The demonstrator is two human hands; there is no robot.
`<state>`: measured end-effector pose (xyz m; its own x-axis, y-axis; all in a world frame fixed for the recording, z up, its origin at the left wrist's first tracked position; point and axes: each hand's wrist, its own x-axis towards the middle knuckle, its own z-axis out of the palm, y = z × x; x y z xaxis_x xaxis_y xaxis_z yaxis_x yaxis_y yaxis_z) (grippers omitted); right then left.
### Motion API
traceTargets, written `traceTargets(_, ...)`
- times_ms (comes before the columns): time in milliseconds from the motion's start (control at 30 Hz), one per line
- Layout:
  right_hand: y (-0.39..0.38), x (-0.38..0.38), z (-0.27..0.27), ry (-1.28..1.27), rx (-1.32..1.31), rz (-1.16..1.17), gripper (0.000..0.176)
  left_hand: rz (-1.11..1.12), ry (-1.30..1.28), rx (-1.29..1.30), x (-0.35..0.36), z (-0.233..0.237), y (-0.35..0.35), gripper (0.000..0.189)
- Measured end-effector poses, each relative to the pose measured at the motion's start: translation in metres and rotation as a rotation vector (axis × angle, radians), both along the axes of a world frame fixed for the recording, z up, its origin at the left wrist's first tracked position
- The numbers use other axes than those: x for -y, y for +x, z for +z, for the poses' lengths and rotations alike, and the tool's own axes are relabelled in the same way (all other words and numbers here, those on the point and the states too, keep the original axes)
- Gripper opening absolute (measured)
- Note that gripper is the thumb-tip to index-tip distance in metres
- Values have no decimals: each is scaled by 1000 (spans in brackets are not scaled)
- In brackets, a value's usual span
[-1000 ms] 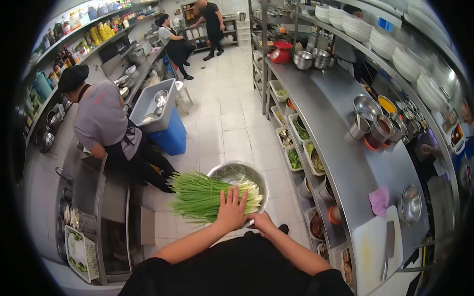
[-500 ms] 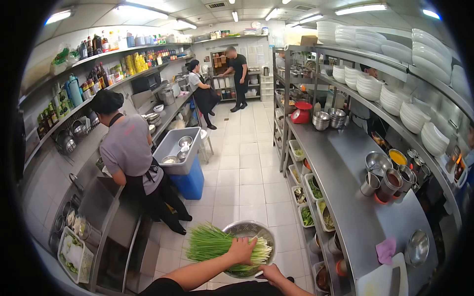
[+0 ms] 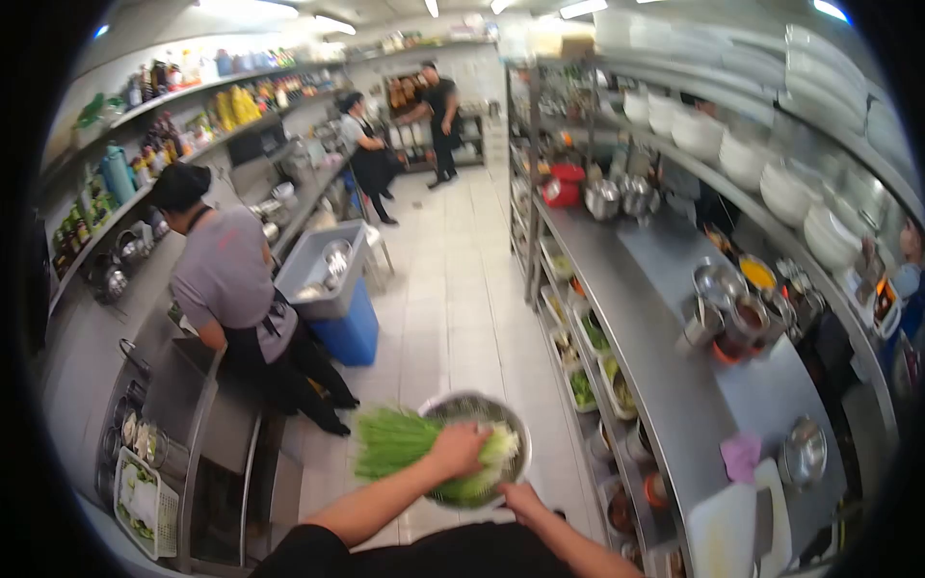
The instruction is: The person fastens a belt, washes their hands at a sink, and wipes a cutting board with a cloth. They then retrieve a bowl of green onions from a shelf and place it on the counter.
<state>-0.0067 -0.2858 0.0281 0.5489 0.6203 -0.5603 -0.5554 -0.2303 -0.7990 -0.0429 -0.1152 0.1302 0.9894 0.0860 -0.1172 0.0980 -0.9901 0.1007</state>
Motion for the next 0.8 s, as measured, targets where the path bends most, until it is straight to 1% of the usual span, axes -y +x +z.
traceTargets(33, -1, 2, -1, -15, 142, -6, 39, -4, -5, 53, 2, 0, -4, 68)
traceTargets(67, -4, 4, 7, 3, 82, -46, 34, 33, -38, 89, 8, 3, -11, 75)
traceTargets(100, -4, 3, -10, 32, 58, -91, 31, -18, -29, 124, 13, 8, -19, 76)
traceTargets(133, -11, 5, 68, -192, 56, -57, 29, -34, -10, 158, 22, 11, -26, 77)
traceTargets(167, -11, 6, 23, -49, 88, -133, 29, -45, 15, 195, 28, 12, -32, 77)
traceTargets(200, -12, 7, 14, -23, 63, -158, 29, -51, 8, 181, 36, 7, -37, 77)
traceTargets(233, -14, 8, 10, 5, 41, -181, 29, -45, 72, 242, 46, 0, -44, 72)
traceTargets(267, -15, 11, 9, 2, 32, -185, 29, -38, 138, 307, 53, -6, -50, 67)
traceTargets(300, -16, 13, 8, -21, 41, -166, 30, -41, 135, 299, 54, -12, -54, 67)
traceTargets(367, -16, 15, 12, -44, 50, -148, 30, -24, 37, 320, 54, -20, -55, 84)
traceTargets(433, -22, 16, 21, -19, 86, -173, 32, -31, 35, 281, 52, -21, -57, 86)
traceTargets(567, -23, 20, 13, -66, 65, -127, 33, -52, 38, 207, 51, -15, -59, 91)
traceTargets(600, -23, 22, 9, -39, 76, -114, 33, -54, 36, 205, 51, -11, -60, 91)
traceTargets(667, -24, 25, 5, -16, 84, -101, 33, -37, -24, 115, 51, 0, -60, 97)
traceTargets(700, -24, 25, 5, -21, 100, -72, 34, -37, -26, 113, 51, 3, -59, 97)
traceTargets(733, -24, 26, 5, -24, 116, -42, 34, -18, -29, 87, 50, 6, -58, 92)
traceTargets(767, -25, 26, 5, -25, 116, -41, 34, 1, -32, 61, 49, 8, -57, 88)
traceTargets(800, -26, 25, 5, 9, 115, -43, 35, 1, -33, 61, 46, 7, -54, 88)
